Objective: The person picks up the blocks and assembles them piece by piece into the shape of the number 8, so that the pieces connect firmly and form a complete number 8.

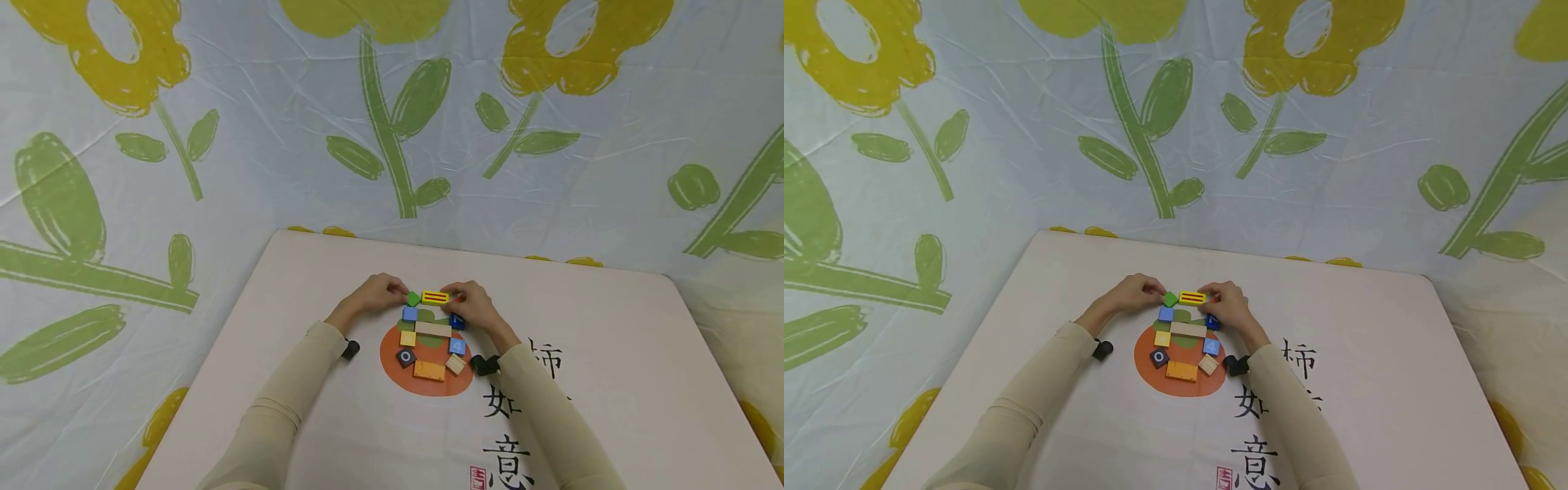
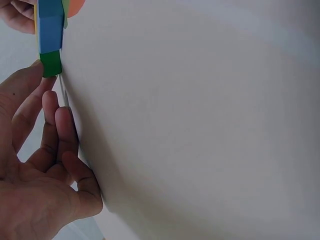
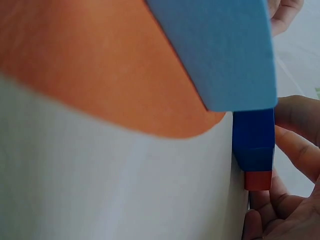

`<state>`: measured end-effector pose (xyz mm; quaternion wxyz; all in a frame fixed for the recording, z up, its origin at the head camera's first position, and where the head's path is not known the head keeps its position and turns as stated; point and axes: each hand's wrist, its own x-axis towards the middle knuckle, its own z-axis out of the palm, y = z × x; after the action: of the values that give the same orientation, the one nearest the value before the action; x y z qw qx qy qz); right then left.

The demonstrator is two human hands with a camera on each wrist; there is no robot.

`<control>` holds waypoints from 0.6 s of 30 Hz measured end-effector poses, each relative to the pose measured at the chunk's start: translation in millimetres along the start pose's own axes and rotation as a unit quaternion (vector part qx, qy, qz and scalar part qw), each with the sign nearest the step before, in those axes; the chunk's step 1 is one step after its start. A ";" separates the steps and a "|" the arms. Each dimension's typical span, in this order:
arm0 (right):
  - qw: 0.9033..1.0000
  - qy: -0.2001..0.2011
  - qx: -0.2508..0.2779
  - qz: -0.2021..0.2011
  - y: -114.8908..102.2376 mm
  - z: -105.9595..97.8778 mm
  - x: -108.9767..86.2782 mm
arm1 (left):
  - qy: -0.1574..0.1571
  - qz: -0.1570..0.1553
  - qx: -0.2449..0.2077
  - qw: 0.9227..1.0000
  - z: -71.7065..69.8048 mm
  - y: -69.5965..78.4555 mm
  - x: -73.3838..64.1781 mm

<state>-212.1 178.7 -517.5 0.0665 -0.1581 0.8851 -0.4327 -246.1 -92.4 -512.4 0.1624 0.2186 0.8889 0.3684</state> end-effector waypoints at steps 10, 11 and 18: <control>1.000 0.002 -0.003 0.015 0.2 0.6 -0.6 | 0.002 0.004 -0.005 1.000 -0.9 2.7 -2.0; 1.000 0.002 -0.003 0.015 0.2 0.4 -0.7 | 0.002 0.003 -0.006 1.000 -1.0 2.7 -2.1; 1.000 0.004 -0.005 0.008 0.4 0.0 -0.9 | -0.001 0.014 -0.010 1.000 -0.3 0.6 -1.9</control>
<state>-211.4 179.3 -517.8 0.0661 -0.1498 0.8885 -0.4287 -244.4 -93.2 -511.4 0.1597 0.2300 0.8820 0.3792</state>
